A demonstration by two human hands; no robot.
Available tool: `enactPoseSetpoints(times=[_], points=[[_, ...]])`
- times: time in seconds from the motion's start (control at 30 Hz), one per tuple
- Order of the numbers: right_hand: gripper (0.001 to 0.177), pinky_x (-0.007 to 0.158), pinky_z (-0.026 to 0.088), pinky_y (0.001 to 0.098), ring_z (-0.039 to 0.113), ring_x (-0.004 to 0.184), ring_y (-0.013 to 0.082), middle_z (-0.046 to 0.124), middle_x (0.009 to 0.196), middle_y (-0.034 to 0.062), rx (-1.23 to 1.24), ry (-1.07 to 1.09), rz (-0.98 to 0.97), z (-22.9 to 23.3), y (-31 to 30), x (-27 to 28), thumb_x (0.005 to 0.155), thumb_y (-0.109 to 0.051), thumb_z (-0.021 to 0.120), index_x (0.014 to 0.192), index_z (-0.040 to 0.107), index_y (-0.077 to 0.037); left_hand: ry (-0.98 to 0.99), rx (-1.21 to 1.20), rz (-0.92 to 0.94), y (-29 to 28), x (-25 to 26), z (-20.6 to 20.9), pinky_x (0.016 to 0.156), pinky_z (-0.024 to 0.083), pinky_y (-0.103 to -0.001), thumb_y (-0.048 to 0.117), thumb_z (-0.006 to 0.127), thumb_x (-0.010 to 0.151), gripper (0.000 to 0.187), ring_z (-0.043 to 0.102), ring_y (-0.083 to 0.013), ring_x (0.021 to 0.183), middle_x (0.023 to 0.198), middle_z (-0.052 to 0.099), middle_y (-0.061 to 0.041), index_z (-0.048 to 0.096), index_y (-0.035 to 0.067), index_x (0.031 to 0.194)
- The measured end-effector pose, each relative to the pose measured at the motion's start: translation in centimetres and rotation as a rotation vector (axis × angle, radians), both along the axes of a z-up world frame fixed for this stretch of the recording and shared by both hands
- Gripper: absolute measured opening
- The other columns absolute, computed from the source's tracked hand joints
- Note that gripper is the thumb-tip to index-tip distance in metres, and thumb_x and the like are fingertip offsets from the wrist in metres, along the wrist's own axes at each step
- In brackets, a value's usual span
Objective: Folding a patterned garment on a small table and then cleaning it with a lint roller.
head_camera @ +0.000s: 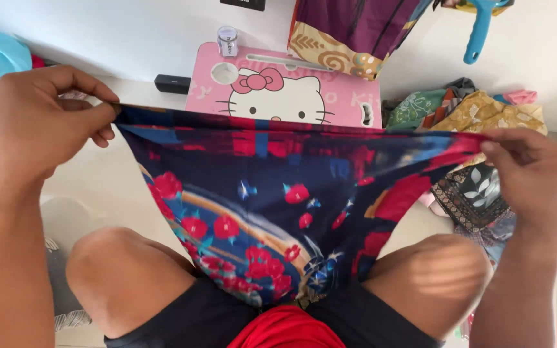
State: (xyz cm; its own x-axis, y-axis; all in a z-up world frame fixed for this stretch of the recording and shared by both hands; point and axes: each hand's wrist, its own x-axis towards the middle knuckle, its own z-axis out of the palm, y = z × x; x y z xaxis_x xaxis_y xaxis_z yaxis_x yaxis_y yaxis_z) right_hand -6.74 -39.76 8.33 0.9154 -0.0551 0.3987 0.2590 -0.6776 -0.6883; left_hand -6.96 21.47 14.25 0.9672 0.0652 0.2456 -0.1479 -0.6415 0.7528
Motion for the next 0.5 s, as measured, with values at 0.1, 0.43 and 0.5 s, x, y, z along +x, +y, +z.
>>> enactPoseSetpoints(times=[0.1,0.43,0.5], points=[[0.025,0.081,0.050,0.0205,0.058,0.085,0.0121,0.067,0.111,0.0115,0.174,0.027,0.021,-1.6,0.2,1.3,0.104,0.019,0.064,0.125,0.067,0.007,0.008,-0.111,-0.003,0.5,0.6,-0.9,0.063,0.060,-0.031,-0.016,0.064,0.099,0.008,0.065,-0.0247,0.062,0.083,0.065,-0.022,0.066,-0.017,0.107],[0.020,0.077,0.050,0.0207,0.057,0.080,0.0127,0.065,0.105,0.0118,0.274,-0.075,0.001,-2.6,1.7,0.0,0.107,0.019,0.057,0.123,0.064,0.008,-0.002,-0.215,-0.015,0.2,-0.3,-2.2,0.067,0.060,-0.026,-0.016,0.065,0.097,0.012,0.070,-0.0232,0.070,0.099,0.070,-0.021,0.066,-0.015,0.109],[0.015,0.074,0.051,0.0252,0.056,0.079,0.0162,0.061,0.106,0.0157,0.168,-0.139,-0.003,-2.6,1.7,-0.1,0.111,0.020,0.056,0.123,0.060,0.012,-0.084,-0.017,0.009,-0.5,-0.8,-1.5,0.062,0.057,-0.025,-0.016,0.068,0.100,0.003,0.070,-0.0199,0.065,0.082,0.068,-0.018,0.069,-0.015,0.103]])
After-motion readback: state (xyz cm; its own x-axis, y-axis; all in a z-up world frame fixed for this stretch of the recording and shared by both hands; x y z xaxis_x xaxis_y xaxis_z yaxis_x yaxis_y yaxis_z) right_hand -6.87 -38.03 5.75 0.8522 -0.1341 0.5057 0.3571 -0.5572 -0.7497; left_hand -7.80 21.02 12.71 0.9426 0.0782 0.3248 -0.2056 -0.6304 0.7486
